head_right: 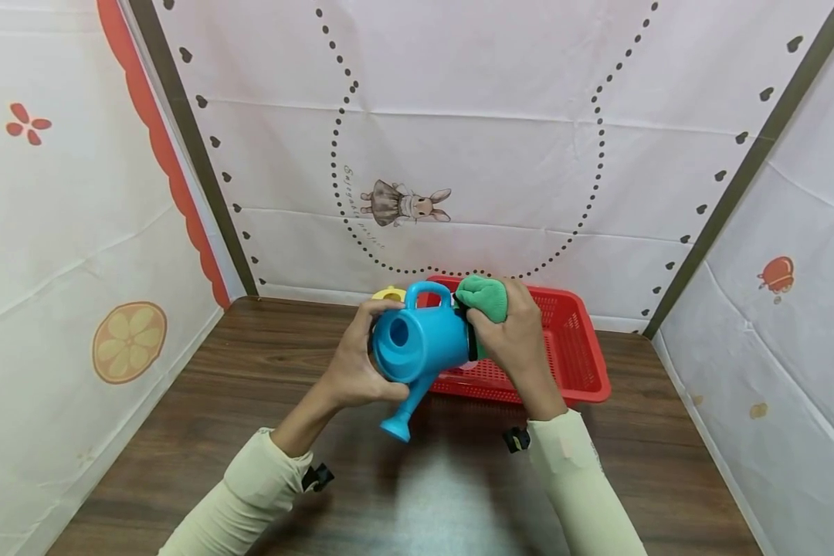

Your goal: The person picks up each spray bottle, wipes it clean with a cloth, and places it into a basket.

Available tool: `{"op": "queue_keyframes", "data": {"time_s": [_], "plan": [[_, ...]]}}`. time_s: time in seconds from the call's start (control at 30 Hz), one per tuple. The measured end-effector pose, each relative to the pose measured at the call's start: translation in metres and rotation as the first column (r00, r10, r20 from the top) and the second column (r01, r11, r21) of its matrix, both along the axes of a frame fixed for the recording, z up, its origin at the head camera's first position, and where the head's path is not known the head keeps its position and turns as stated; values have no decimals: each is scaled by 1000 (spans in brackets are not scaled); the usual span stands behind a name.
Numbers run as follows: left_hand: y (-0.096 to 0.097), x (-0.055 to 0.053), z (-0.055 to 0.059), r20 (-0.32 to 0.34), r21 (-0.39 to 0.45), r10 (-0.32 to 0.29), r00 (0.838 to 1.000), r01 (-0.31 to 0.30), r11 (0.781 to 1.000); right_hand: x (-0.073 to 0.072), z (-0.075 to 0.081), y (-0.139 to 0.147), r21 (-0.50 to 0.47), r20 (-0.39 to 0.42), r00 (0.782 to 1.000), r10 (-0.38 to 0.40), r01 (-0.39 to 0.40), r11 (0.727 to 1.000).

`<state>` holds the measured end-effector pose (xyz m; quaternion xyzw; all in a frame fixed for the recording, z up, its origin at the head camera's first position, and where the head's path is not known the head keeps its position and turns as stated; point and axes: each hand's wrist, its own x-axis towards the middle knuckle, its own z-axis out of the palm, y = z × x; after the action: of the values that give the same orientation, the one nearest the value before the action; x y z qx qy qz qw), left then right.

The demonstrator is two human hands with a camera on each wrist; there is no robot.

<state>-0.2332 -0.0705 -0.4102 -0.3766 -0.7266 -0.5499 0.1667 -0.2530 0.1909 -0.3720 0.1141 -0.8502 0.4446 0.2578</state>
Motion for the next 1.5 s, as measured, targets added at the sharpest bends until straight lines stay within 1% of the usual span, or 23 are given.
{"op": "queue_keyframes", "data": {"time_s": [0.1,0.17,0.3,0.47,0.6,0.73,0.93,1.03,1.13,1.23,1.33,1.5], "plan": [[0,-1,0,-5,-3,-10,1000,10,1000,1,-2,1,-5,17,1000,-10,10,1000],[1,-2,1,-10,-17,-13,1000,12,1000,2,-2,-1,-8,4,1000,6,-6,1000],[1,-3,0,-10,-50,-6,1000,5,999,9,1,-11,2,-57,995,80,-80,997],[1,-3,-1,-9,-72,-3,1000,2,997,20,11,-27,8,-135,977,164,-164,986],[1,-4,0,-18,-68,9,1000,-10,998,28,19,-36,15,-203,962,184,-185,983],[2,-5,1,-21,-62,30,999,-31,998,31,21,-39,17,-243,951,190,-192,981],[4,-3,-2,7,-31,50,999,-50,998,29,18,-36,-8,-222,955,196,-202,979],[4,-2,-2,7,2,41,999,-41,999,24,16,-30,-19,-196,965,174,-181,983],[3,-2,-1,-4,25,33,999,-33,999,18,13,-22,-31,-150,979,135,-141,989],[3,-1,0,-4,24,35,999,-35,999,12,10,-15,-43,-94,990,101,-105,994],[3,-1,1,8,18,41,999,-41,999,7,6,-11,-45,-56,995,87,-89,995],[4,-2,0,26,16,48,999,-48,999,7,4,-12,-38,-54,996,76,-78,996]]}}
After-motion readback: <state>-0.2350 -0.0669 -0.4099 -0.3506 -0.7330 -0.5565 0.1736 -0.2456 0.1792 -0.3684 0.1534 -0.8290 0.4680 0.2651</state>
